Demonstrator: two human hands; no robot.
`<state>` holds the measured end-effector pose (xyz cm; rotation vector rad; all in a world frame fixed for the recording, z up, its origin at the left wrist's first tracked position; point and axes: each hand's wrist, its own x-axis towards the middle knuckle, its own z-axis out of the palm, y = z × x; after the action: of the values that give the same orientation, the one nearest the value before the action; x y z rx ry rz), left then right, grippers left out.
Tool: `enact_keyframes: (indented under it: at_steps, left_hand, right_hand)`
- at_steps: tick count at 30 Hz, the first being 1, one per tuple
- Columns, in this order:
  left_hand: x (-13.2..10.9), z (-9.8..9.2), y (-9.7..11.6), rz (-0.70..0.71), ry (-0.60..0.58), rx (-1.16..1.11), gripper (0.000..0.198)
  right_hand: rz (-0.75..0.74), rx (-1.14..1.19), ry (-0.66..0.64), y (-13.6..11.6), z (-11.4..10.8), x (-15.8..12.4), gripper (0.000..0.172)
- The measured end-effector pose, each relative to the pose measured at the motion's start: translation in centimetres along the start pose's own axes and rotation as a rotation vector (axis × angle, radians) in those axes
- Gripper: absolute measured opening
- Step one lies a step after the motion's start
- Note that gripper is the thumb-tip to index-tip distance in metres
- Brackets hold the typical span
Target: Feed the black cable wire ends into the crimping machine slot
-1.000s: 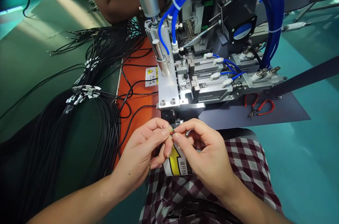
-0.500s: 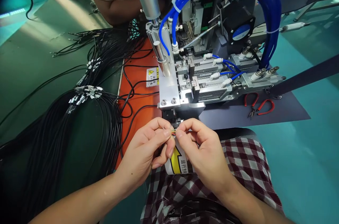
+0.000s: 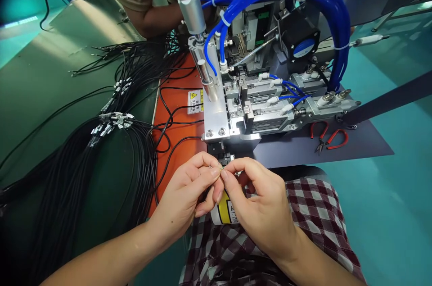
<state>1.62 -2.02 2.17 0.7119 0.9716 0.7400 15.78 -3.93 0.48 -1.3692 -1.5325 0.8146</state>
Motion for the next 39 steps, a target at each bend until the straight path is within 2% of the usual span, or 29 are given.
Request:
enact_keyframes:
  at_steps: [3,8,10,13,14,16,22,32,39]
  left_hand:
    - [0.0,-0.1,0.5,-0.02,-0.027,0.057,0.01]
    - [-0.2,-0.5,2.1,-0.056,-0.025,0.296,0.01]
    - [-0.2,-0.8,2.2,0.102,0.031,0.534,0.003]
    - [0.2,-1.5,1.6,0.484,0.118,0.948,0.014]
    - [0.4,-1.7,1.3,0.567,0.125,1.036,0.016]
    - [1.0,-2.2,0.7,0.635,0.119,1.125,0.019]
    - [1.8,-2.8,-0.1,0.661,0.109,1.188,0.021]
    - [1.9,-2.9,-0.6,0.717,0.117,1.352,0.029]
    - [1.9,-2.8,-0.3,0.723,0.078,1.467,0.027]
  right_hand:
    - [-0.04,0.006,-0.039,-0.2,-0.4,0.3,0.011]
    - [0.239,0.163,-0.062,-0.1,-1.6,1.4,0.011]
    - [0.334,0.223,-0.113,0.1,-1.9,1.9,0.014]
    - [0.413,0.285,-0.15,0.7,-1.7,2.4,0.018]
    - [0.43,0.301,-0.148,1.0,-1.5,2.5,0.019]
    - [0.467,0.327,-0.146,1.7,-1.2,2.6,0.022]
    - [0.558,0.382,-0.186,3.1,-0.8,2.4,0.03]
    - [0.602,0.474,-0.206,4.0,-0.8,2.4,0.033]
    - [0.552,0.423,-0.173,3.9,-0.6,2.2,0.029]
